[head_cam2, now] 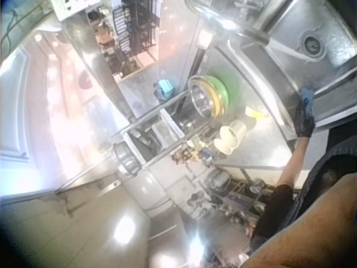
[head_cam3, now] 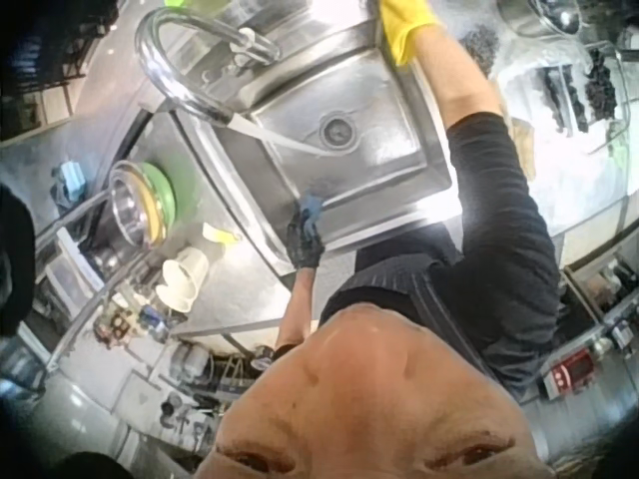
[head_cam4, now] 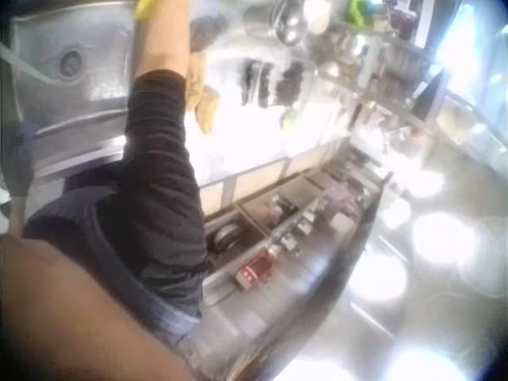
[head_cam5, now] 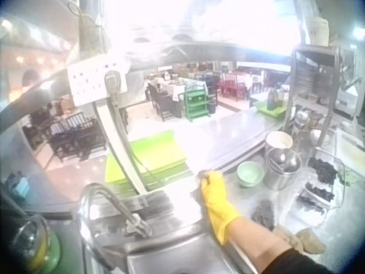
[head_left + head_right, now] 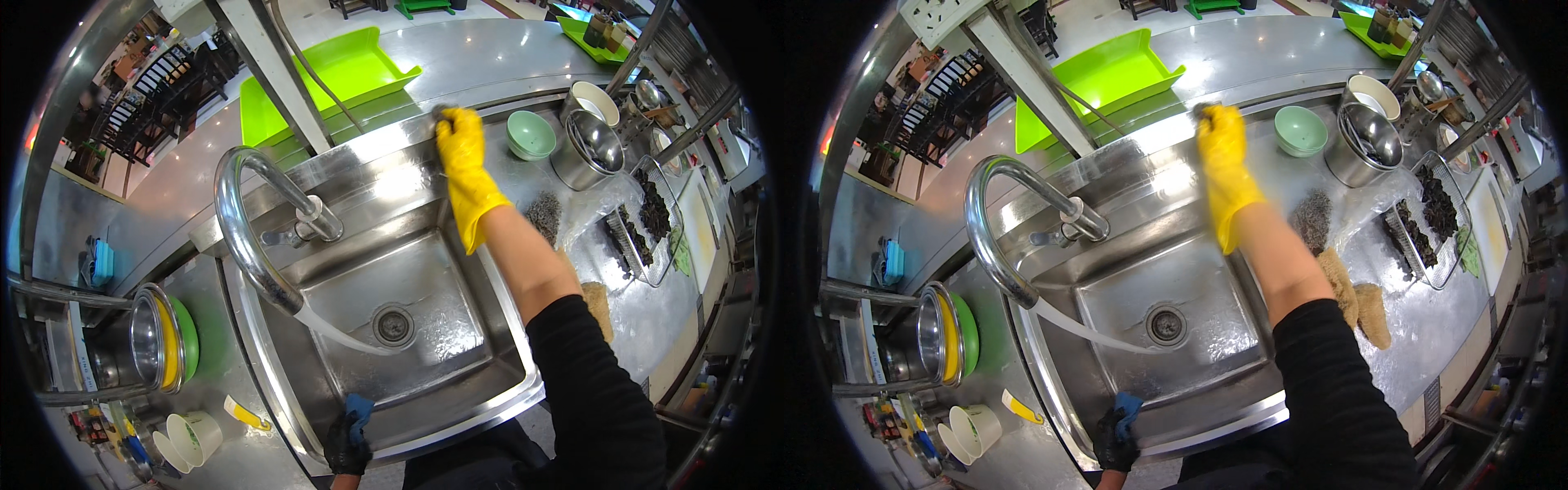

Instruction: The person scrubs a stainless steel sink using a steel wool pad and a blue cloth while wearing yellow and black gloves. They rinse the sink and tools under running water, wipe the surrounding countertop, and return to scrubbing the sink basin and drain area.

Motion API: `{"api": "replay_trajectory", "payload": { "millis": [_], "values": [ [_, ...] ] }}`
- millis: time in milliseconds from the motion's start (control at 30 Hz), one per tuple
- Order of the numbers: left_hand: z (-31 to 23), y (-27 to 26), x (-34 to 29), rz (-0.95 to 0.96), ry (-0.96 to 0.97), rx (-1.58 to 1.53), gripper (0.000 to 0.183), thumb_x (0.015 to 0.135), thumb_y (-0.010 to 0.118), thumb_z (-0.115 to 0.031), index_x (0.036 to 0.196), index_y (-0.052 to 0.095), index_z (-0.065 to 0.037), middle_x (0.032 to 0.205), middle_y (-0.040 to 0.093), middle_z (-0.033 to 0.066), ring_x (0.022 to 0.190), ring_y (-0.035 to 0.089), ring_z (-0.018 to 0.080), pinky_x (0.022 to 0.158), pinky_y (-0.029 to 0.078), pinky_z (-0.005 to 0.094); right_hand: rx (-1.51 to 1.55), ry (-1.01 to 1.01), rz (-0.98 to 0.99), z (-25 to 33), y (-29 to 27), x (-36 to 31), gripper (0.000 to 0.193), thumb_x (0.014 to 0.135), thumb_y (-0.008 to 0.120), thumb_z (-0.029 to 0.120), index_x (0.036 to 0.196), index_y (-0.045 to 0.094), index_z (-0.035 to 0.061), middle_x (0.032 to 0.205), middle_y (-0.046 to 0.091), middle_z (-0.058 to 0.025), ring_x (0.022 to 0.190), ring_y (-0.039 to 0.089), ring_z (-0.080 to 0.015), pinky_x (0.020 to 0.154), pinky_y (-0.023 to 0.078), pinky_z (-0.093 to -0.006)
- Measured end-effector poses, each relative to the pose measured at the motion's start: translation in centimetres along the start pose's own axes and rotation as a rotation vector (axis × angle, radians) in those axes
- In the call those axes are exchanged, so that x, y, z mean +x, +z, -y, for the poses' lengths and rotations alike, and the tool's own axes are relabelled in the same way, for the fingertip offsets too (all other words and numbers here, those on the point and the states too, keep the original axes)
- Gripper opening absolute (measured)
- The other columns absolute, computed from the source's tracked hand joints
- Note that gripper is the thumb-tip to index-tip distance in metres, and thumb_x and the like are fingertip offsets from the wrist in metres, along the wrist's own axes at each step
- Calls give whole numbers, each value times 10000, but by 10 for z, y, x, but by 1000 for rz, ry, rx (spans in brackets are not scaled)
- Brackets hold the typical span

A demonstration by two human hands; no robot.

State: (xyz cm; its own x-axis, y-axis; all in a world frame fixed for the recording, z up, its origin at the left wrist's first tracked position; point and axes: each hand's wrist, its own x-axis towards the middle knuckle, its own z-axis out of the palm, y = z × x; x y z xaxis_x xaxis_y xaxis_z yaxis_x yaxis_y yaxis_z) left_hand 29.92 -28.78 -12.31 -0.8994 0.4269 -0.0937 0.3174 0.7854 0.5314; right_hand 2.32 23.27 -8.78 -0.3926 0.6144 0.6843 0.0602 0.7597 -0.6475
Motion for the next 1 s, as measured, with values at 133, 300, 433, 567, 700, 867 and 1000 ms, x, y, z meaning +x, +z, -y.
{"api": "replay_trajectory", "payload": {
  "millis": [133,300,433,567,700,867,1000],
  "values": [
    [4,0,-5,-9,3,19,365,744,593,-153,1095,576,-55,1097,584,199,1024,545,388,902,432,444,41,-20,29,1,8,-26,195,730,659,40,921,622,56,940,598,-145,934,556,-328,838,442,-372],
    [0,-1,-3,-3,-20,34,377,720,602,-121,1094,589,-78,1100,585,195,1013,554,380,888,443,436,-72,81,-73,-24,1,8,185,730,640,33,908,596,55,924,574,-170,910,529,-354,819,434,-405],
    [4,2,-1,-32,-6,59,392,698,626,-98,1090,613,-103,1070,604,191,974,584,364,840,479,420,-114,62,-48,-37,-5,-1,202,743,649,66,940,605,54,956,591,-152,943,543,-342,829,441,-385],
    [6,2,0,7,-14,104,385,704,623,-97,1089,616,-107,1058,607,187,960,592,364,832,483,428,-110,89,38,-47,-14,-13,191,749,643,90,936,609,67,941,596,-156,933,544,-353,817,443,-393],
    [0,3,1,-2,-42,66,361,715,616,-92,1076,622,-103,1051,607,190,956,594,367,833,485,424,-99,-35,7,-30,-14,16,172,744,653,112,905,623,61,908,602,-147,913,558,-351,802,445,-405],
    [4,3,0,-18,-23,33,346,721,613,-90,1067,626,-99,1067,604,198,972,590,370,840,487,417,-107,-60,31,-15,-9,-8,163,719,654,64,881,639,66,890,605,-136,862,567,-339,770,455,-395],
    [-2,-7,2,-18,-9,2,361,723,609,-87,1084,615,-97,1090,597,200,982,588,369,849,484,415,-42,-148,127,50,30,-20,168,692,649,60,855,654,99,861,610,-110,805,572,-327,726,464,-405]
  ]
}}
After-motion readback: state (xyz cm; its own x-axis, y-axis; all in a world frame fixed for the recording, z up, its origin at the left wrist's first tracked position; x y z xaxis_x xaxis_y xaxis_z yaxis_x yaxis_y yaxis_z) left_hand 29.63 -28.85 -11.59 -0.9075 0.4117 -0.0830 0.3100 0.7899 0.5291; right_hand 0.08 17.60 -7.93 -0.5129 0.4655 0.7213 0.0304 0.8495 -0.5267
